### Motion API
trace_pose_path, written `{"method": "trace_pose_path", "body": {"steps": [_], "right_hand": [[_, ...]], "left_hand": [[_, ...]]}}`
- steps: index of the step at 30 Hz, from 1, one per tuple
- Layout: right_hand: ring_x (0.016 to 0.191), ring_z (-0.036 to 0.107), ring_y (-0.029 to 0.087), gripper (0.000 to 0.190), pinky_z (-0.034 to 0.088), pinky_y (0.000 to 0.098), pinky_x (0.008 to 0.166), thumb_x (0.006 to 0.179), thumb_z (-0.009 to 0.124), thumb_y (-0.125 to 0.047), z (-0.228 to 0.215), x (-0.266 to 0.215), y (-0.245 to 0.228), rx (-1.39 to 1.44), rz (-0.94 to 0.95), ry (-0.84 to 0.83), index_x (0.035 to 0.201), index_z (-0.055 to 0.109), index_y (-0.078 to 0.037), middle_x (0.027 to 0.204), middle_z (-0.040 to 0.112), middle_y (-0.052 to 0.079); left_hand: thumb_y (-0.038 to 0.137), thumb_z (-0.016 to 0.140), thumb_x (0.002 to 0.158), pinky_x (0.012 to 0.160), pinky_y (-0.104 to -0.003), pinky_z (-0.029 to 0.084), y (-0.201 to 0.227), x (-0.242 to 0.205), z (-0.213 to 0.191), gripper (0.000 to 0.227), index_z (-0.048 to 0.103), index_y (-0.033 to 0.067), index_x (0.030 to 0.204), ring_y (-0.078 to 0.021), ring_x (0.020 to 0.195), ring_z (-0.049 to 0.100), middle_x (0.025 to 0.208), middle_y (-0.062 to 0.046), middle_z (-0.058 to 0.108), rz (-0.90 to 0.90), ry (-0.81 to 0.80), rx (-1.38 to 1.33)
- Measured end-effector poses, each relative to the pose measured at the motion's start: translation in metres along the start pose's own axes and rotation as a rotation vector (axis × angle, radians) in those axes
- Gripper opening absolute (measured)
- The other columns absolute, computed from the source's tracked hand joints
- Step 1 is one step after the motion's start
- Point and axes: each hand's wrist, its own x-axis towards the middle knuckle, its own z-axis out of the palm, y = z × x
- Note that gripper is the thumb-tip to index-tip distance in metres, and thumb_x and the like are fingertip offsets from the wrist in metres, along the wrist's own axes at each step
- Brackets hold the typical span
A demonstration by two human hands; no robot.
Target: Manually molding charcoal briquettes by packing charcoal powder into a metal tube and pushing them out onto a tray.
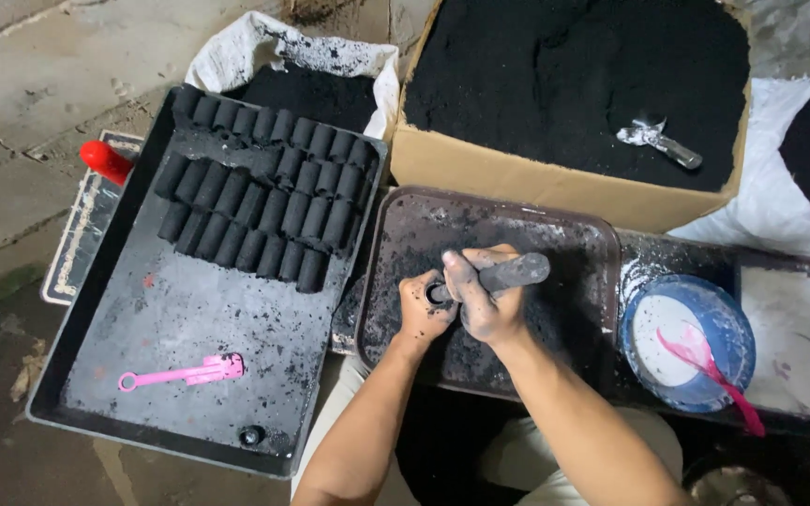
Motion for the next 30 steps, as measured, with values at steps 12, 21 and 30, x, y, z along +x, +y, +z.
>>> {"method": "trace_pose_path", "body": {"steps": [12, 21, 30], "right_hand": [[0.026, 0.038, 0.012, 0.055, 0.034, 0.0237, 0.032, 0.094, 0.061, -0.005, -0.003, -0.008, 0.007, -0.041, 0.037, -0.016, 0.042, 0.046, -0.008, 0.031, 0.040, 0.005], [0.027, 0.035, 0.012, 0.056, 0.035, 0.0222, 0.034, 0.096, 0.059, -0.002, -0.002, -0.001, 0.000, -0.025, -0.010, -0.033, 0.043, 0.042, -0.008, 0.032, 0.035, 0.002], [0.025, 0.034, 0.014, 0.055, 0.034, 0.0245, 0.030, 0.094, 0.061, 0.004, 0.000, -0.002, -0.002, 0.016, -0.050, -0.006, 0.044, 0.041, -0.005, 0.031, 0.038, 0.006]], "left_hand": [[0.015, 0.073, 0.065, 0.046, -0.024, 0.038, 0.014, 0.002, -0.004, 0.026, 0.049, 0.0095, 0.057, -0.0093, 0.045, 0.043, 0.043, -0.011, 0.051, -0.003, 0.009, -0.029], [0.015, 0.076, 0.060, 0.047, -0.030, 0.042, 0.007, -0.003, -0.001, 0.019, 0.057, 0.0098, 0.059, -0.0254, 0.042, 0.051, 0.047, -0.012, 0.053, -0.040, 0.006, 0.004], [0.014, 0.074, 0.061, 0.047, -0.030, 0.043, -0.010, -0.012, 0.003, 0.016, 0.059, 0.0095, 0.059, -0.0266, 0.042, 0.054, 0.047, -0.013, 0.055, -0.074, 0.021, 0.050]]}}
